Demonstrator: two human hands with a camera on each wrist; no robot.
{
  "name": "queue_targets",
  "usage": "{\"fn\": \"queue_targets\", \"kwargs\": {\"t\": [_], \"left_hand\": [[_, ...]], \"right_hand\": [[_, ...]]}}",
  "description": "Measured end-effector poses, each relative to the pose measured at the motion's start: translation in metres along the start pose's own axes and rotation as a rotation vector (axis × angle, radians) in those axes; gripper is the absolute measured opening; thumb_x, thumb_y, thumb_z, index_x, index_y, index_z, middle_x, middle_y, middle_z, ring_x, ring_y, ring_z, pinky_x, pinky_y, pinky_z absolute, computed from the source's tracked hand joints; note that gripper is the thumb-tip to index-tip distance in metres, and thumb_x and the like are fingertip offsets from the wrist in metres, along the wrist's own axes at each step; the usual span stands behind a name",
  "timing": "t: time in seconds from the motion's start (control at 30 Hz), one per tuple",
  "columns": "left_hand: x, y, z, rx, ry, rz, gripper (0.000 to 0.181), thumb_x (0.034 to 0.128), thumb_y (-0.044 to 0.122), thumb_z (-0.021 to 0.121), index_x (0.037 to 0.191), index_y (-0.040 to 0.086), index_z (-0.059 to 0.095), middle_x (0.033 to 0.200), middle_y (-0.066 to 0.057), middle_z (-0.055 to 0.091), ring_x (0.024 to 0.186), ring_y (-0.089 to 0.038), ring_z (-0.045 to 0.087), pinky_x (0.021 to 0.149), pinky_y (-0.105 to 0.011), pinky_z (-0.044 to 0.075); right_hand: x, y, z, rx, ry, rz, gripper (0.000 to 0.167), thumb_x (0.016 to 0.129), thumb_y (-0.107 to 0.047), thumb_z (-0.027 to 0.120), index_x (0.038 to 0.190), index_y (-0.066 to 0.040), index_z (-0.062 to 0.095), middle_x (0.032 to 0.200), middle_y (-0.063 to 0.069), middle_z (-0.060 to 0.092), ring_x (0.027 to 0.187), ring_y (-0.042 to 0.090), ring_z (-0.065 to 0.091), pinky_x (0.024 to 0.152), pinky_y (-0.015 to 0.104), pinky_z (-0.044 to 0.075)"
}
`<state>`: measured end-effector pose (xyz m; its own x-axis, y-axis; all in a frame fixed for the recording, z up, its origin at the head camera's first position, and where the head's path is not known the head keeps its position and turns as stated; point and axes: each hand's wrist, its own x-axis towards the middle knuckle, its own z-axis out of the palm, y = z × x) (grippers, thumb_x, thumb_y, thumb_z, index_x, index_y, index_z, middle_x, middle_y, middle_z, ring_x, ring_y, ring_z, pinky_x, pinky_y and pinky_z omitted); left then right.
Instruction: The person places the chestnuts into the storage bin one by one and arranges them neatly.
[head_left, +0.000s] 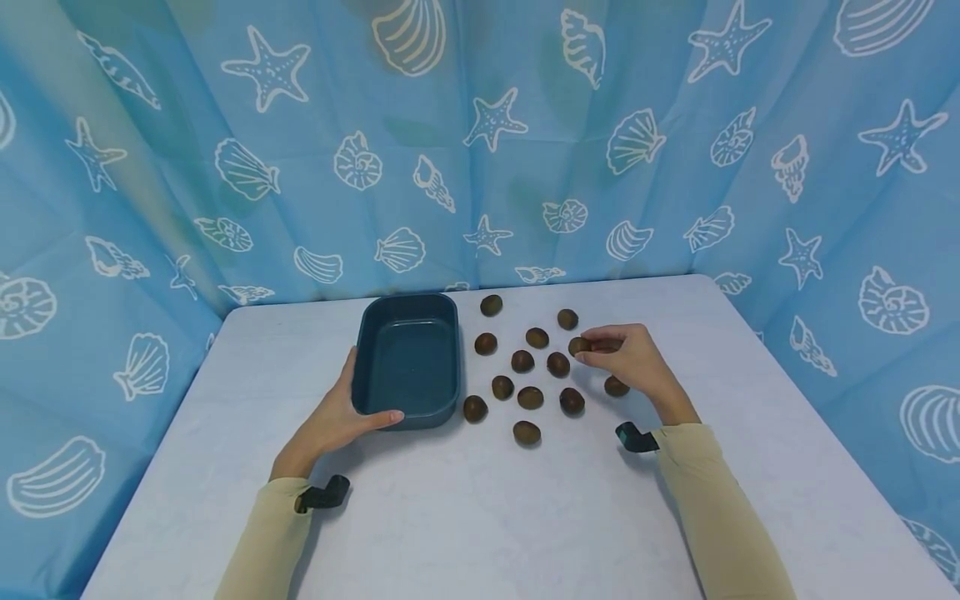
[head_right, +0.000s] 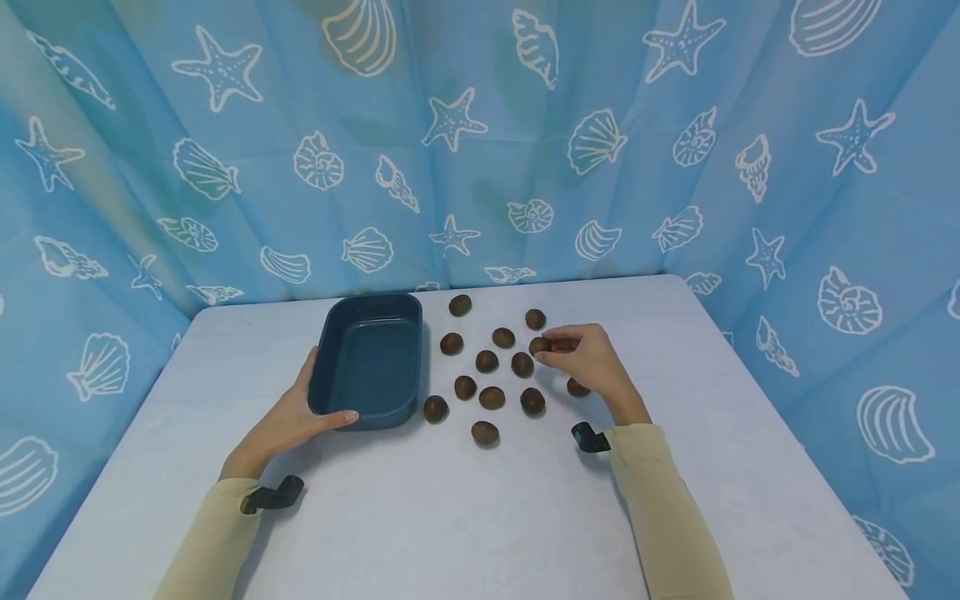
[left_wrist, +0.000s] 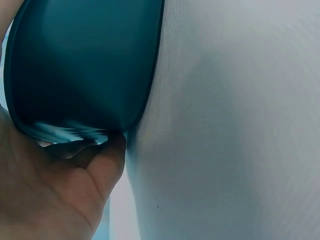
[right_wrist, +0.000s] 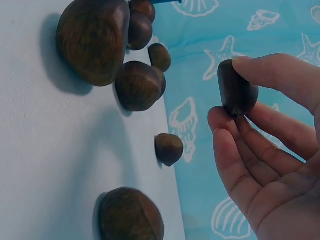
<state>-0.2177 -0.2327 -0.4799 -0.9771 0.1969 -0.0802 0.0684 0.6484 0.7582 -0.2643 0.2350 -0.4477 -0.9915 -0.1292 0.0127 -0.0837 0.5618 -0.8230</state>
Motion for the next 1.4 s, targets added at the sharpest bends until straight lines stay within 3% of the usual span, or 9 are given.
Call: {"fn": "queue_targets", "kwargs": {"t": [0.13, 0.37, 0.7, 1.03, 1.2, 1.4], "left_hand": [[0.0, -0.002, 0.0, -0.011, 0.004, 0.004, 0.133, 0.0803, 0.053, 0.085, 0.165, 0.032, -0.016, 0.176, -0.011, 0.002, 0.159, -0.045, 0.02, 0.12, -0.073, 0.027], [-0.001, -0.001, 0.001, -0.018, 0.009, -0.004, 0.133, 0.0793, 0.055, 0.085, 0.165, 0.035, -0.015, 0.177, -0.008, 0.004, 0.159, -0.044, 0.022, 0.119, -0.073, 0.029], [0.001, 0.0, 0.0, -0.016, 0.011, -0.022, 0.133, 0.0798, 0.054, 0.085, 0.165, 0.031, -0.015, 0.177, -0.01, 0.003, 0.16, -0.043, 0.02, 0.121, -0.071, 0.028], [0.001, 0.0, 0.001, -0.03, 0.015, -0.013, 0.134, 0.0795, 0.052, 0.085, 0.165, 0.032, -0.015, 0.177, -0.01, 0.004, 0.16, -0.043, 0.02, 0.121, -0.07, 0.028], [0.001, -0.003, 0.001, -0.012, 0.012, -0.063, 0.134, 0.0786, 0.055, 0.085, 0.166, 0.031, -0.014, 0.176, -0.013, 0.006, 0.159, -0.044, 0.021, 0.121, -0.07, 0.029], [0.001, -0.002, 0.001, 0.009, 0.0, -0.099, 0.134, 0.0786, 0.058, 0.083, 0.166, 0.027, -0.014, 0.175, -0.017, 0.005, 0.159, -0.046, 0.02, 0.121, -0.07, 0.028]], "right_hand": [[-0.001, -0.006, 0.001, 0.015, 0.004, -0.014, 0.045, 0.089, -0.024, 0.083, 0.127, -0.002, 0.071, 0.125, 0.018, 0.073, 0.11, 0.029, 0.071, 0.083, 0.017, 0.058], [-0.005, -0.02, 0.003, 0.045, -0.01, -0.05, 0.045, 0.09, -0.025, 0.083, 0.127, -0.002, 0.072, 0.123, 0.018, 0.074, 0.109, 0.028, 0.072, 0.085, 0.018, 0.058], [-0.005, -0.04, 0.015, 0.108, -0.019, -0.112, 0.044, 0.09, -0.023, 0.082, 0.127, -0.002, 0.072, 0.121, 0.018, 0.075, 0.099, 0.008, 0.073, 0.085, 0.017, 0.058], [0.001, -0.066, 0.032, 0.121, -0.038, -0.11, 0.043, 0.089, -0.031, 0.082, 0.126, -0.009, 0.074, 0.12, 0.01, 0.076, 0.108, 0.022, 0.074, 0.091, 0.027, 0.059], [0.005, -0.08, 0.044, 0.149, -0.061, -0.147, 0.04, 0.091, -0.023, 0.081, 0.127, -0.006, 0.073, 0.122, 0.013, 0.076, 0.109, 0.023, 0.075, 0.094, 0.03, 0.06], [0.009, -0.097, 0.057, 0.165, -0.086, -0.188, 0.039, 0.091, -0.023, 0.081, 0.126, -0.008, 0.074, 0.12, 0.011, 0.077, 0.108, 0.023, 0.075, 0.099, 0.039, 0.06]]}}
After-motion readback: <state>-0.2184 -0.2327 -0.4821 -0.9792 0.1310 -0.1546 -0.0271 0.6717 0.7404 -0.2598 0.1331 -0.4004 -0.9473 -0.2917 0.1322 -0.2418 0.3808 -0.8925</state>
